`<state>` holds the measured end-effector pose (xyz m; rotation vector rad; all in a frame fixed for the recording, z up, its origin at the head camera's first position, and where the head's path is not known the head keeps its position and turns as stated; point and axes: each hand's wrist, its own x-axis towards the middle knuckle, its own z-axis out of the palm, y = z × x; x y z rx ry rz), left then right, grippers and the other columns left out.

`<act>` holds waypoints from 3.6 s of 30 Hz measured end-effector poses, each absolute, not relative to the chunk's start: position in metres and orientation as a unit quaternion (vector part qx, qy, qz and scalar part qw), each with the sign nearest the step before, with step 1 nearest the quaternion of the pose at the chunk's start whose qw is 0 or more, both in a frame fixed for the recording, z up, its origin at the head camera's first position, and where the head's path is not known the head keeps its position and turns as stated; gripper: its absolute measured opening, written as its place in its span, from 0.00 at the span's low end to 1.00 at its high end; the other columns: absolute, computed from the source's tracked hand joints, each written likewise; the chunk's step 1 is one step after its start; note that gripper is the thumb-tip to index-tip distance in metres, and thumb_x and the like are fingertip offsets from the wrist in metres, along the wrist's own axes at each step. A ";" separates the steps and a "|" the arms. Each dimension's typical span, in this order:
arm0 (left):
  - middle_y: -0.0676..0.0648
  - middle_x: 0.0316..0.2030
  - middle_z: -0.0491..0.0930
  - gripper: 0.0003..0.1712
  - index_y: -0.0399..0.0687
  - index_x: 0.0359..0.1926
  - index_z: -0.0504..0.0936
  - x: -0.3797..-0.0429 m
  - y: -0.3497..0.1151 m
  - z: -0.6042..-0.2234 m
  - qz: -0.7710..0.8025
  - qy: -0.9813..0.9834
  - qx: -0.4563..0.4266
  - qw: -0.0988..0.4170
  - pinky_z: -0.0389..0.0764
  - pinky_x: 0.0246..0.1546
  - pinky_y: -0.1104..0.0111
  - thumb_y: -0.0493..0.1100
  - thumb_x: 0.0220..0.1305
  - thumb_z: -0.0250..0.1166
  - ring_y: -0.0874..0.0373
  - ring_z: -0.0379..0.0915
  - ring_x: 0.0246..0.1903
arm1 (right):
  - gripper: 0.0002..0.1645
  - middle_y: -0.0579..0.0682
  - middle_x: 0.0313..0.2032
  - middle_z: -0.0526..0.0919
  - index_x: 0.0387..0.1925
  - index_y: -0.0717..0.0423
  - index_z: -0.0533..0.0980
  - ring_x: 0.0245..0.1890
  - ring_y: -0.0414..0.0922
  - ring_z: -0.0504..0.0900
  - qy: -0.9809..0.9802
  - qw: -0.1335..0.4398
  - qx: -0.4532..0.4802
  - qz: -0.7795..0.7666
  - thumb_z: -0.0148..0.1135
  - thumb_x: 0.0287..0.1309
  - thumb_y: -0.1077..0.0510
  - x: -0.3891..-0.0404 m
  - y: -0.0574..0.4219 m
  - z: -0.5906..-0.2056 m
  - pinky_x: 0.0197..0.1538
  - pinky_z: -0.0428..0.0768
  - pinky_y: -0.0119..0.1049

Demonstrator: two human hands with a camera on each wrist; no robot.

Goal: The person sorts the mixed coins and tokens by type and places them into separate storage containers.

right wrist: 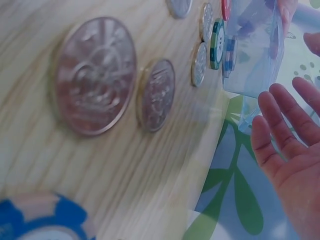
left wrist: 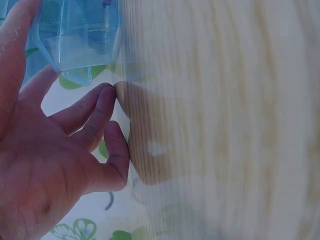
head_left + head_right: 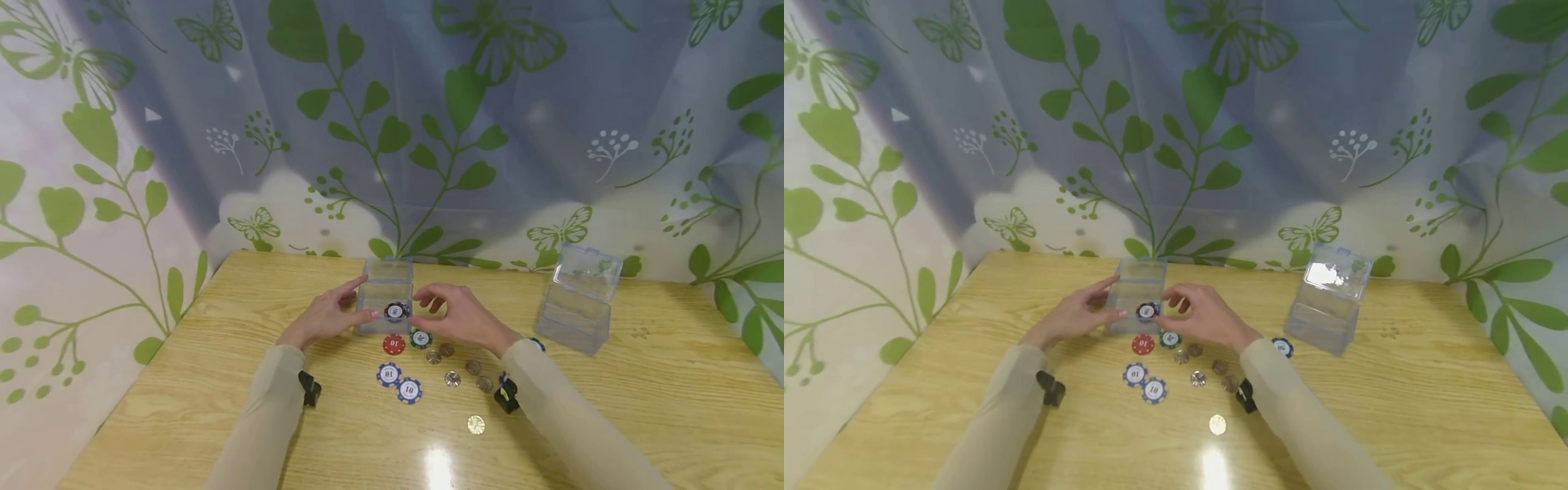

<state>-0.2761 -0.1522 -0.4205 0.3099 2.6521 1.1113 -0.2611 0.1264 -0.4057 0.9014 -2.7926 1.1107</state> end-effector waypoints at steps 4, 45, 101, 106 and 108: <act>0.43 0.68 0.63 0.52 0.80 0.70 0.52 -0.276 -0.152 -0.421 0.379 0.911 0.111 0.122 0.55 0.67 0.41 0.75 0.45 0.64 0.46 0.59 0.68 | 0.26 0.46 0.42 0.83 0.49 0.50 0.77 0.38 0.39 0.79 -0.893 -0.001 0.284 0.348 0.68 0.51 0.42 -0.260 0.128 -0.407 0.41 0.80 0.34; 0.43 0.69 0.62 0.48 0.81 0.69 0.52 -0.274 -0.151 -0.420 0.402 0.899 0.119 0.126 0.55 0.67 0.42 0.71 0.49 0.65 0.47 0.57 0.68 | 0.23 0.47 0.35 0.75 0.43 0.53 0.81 0.31 0.40 0.70 -0.928 -0.075 0.288 0.226 0.72 0.41 0.51 -0.258 0.127 -0.424 0.34 0.72 0.31; 0.43 0.68 0.63 0.49 0.74 0.71 0.53 -0.273 -0.151 -0.419 0.405 0.898 0.122 0.122 0.56 0.67 0.42 0.69 0.50 0.65 0.47 0.58 0.68 | 0.19 0.41 0.29 0.81 0.38 0.50 0.76 0.30 0.37 0.78 -0.913 0.002 0.257 0.318 0.69 0.40 0.53 -0.266 0.128 -0.402 0.36 0.79 0.29; 0.44 0.68 0.63 0.49 0.75 0.71 0.53 -0.274 -0.151 -0.419 0.406 0.898 0.115 0.123 0.55 0.67 0.42 0.69 0.50 0.66 0.47 0.57 0.69 | 0.19 0.40 0.30 0.80 0.38 0.49 0.77 0.31 0.37 0.77 -0.911 0.021 0.257 0.323 0.69 0.41 0.52 -0.268 0.123 -0.400 0.37 0.78 0.31; 0.44 0.69 0.62 0.49 0.76 0.70 0.53 -0.274 -0.151 -0.420 0.407 0.898 0.112 0.125 0.54 0.67 0.42 0.69 0.50 0.66 0.47 0.57 0.69 | 0.19 0.39 0.29 0.80 0.39 0.48 0.77 0.31 0.37 0.77 -0.911 0.027 0.257 0.322 0.69 0.41 0.51 -0.268 0.120 -0.399 0.37 0.78 0.31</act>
